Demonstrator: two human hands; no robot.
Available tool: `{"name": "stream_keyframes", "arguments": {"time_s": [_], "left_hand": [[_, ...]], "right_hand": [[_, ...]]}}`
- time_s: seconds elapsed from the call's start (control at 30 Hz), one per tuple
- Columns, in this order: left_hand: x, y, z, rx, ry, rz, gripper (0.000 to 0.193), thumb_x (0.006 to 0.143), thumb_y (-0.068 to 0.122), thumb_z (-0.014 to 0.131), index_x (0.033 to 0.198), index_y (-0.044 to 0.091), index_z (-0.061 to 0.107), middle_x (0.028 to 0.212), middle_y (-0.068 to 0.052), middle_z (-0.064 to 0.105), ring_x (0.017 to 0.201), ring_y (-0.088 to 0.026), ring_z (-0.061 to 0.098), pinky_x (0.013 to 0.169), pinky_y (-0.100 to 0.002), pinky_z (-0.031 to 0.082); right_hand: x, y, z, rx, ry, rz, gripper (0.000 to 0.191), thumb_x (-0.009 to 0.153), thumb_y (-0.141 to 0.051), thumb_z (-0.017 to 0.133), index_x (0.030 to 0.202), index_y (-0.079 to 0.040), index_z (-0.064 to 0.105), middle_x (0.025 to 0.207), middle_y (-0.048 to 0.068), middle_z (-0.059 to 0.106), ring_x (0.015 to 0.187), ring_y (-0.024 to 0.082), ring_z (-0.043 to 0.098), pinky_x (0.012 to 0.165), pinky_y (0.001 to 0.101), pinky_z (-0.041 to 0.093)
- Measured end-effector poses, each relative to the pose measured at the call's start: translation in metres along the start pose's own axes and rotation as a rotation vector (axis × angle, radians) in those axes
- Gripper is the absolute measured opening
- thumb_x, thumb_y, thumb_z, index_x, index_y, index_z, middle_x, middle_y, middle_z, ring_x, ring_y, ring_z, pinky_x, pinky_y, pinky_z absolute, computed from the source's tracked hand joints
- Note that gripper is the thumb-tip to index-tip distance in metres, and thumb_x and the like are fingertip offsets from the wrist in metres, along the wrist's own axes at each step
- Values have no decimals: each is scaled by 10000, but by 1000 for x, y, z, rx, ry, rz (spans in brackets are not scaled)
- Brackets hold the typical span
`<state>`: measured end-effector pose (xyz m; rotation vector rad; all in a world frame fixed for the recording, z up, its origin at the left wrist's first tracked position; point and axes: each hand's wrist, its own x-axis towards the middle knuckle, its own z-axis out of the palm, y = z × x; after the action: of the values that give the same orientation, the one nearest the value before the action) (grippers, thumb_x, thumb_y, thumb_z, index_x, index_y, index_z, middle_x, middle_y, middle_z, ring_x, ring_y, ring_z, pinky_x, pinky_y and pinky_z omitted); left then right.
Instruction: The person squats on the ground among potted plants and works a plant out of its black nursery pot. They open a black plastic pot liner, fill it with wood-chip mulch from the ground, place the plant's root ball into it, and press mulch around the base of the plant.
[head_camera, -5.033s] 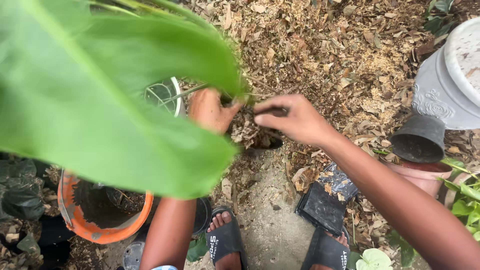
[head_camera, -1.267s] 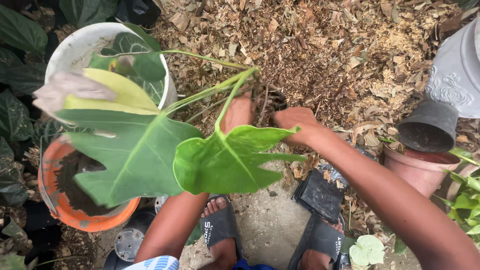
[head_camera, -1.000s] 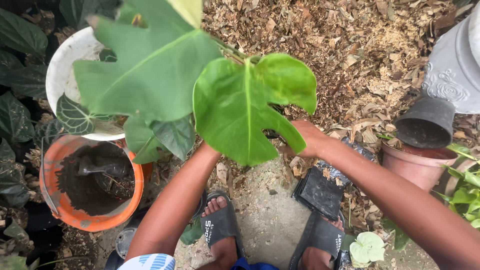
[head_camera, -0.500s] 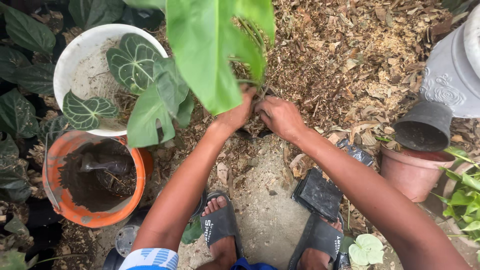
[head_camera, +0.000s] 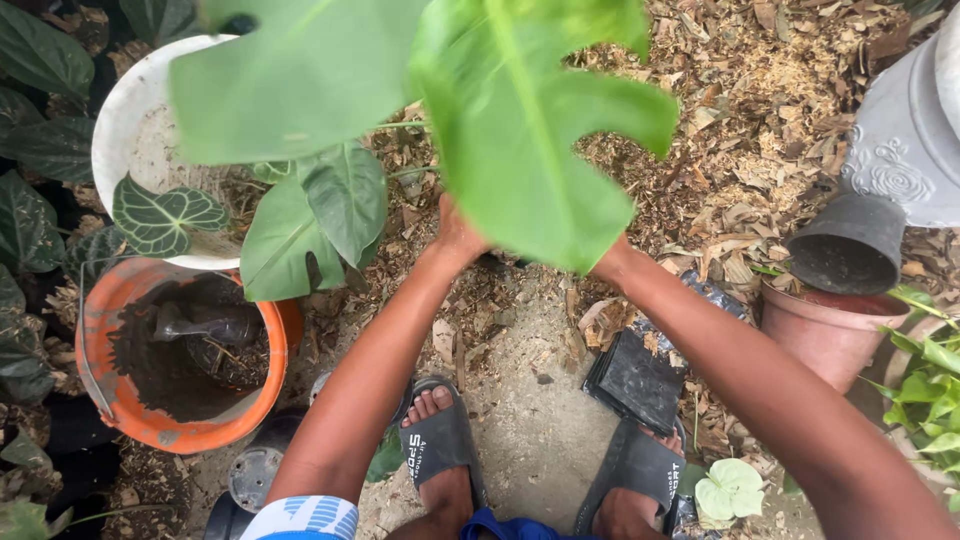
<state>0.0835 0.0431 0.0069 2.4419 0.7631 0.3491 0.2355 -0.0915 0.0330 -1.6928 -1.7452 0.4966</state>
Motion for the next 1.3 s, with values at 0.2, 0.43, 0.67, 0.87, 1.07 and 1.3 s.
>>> {"name": "stream_keyframes", "arguments": {"time_s": [0.2, 0.43, 0.67, 0.87, 1.07, 1.3], "left_hand": [[1, 2, -6, -11, 22, -123, 290, 925, 168, 688, 1209, 114, 668, 1097, -143, 702, 973, -335, 699, 803, -426, 578], [3, 4, 0, -31, 59, -140, 224, 953, 156, 650, 1169, 97, 658, 1051, -164, 688, 947, -347, 691, 793, -437, 574], [-40, -5, -3, -7, -84, 46, 166, 980, 144, 612, 1129, 81, 648, 1004, -185, 674, 920, -359, 683, 782, -449, 570], [-64, -21, -8, 83, -63, -28, 128, 1004, 134, 580, 1095, 67, 639, 965, -204, 661, 898, -369, 677, 773, -459, 567], [-31, -18, -1, 171, -21, -1, 114, 1028, 124, 548, 1061, 53, 631, 925, -222, 649, 875, -379, 670, 764, -469, 563], [-52, -15, -4, 219, 19, 99, 278, 879, 56, 542, 1142, 51, 630, 1002, -193, 682, 1008, -369, 669, 837, -501, 527]], "right_hand": [[-39, -28, -1, -532, -201, -222, 281, 859, -294, 713, 1002, -54, 688, 1018, 108, 691, 629, 232, 661, 497, 399, 550], [-26, -28, -15, -191, -385, -10, 260, 948, -276, 651, 1110, -87, 725, 944, 76, 688, 594, 220, 646, 501, 382, 544], [-17, -22, -26, -271, -194, 336, 270, 989, -395, 666, 1030, -138, 734, 785, 82, 677, 632, 228, 617, 675, 411, 543], [4, 4, -13, -218, -354, 523, 200, 814, -281, 761, 902, -118, 685, 725, 8, 654, 609, 128, 588, 604, 375, 511], [26, 12, -30, -88, -614, 638, 130, 796, -133, 702, 923, -106, 715, 761, 79, 686, 669, 199, 623, 624, 388, 579], [42, -23, -40, -432, -427, 560, 389, 823, -355, 777, 1079, -80, 675, 859, 154, 715, 800, 309, 690, 722, 465, 559]]}}
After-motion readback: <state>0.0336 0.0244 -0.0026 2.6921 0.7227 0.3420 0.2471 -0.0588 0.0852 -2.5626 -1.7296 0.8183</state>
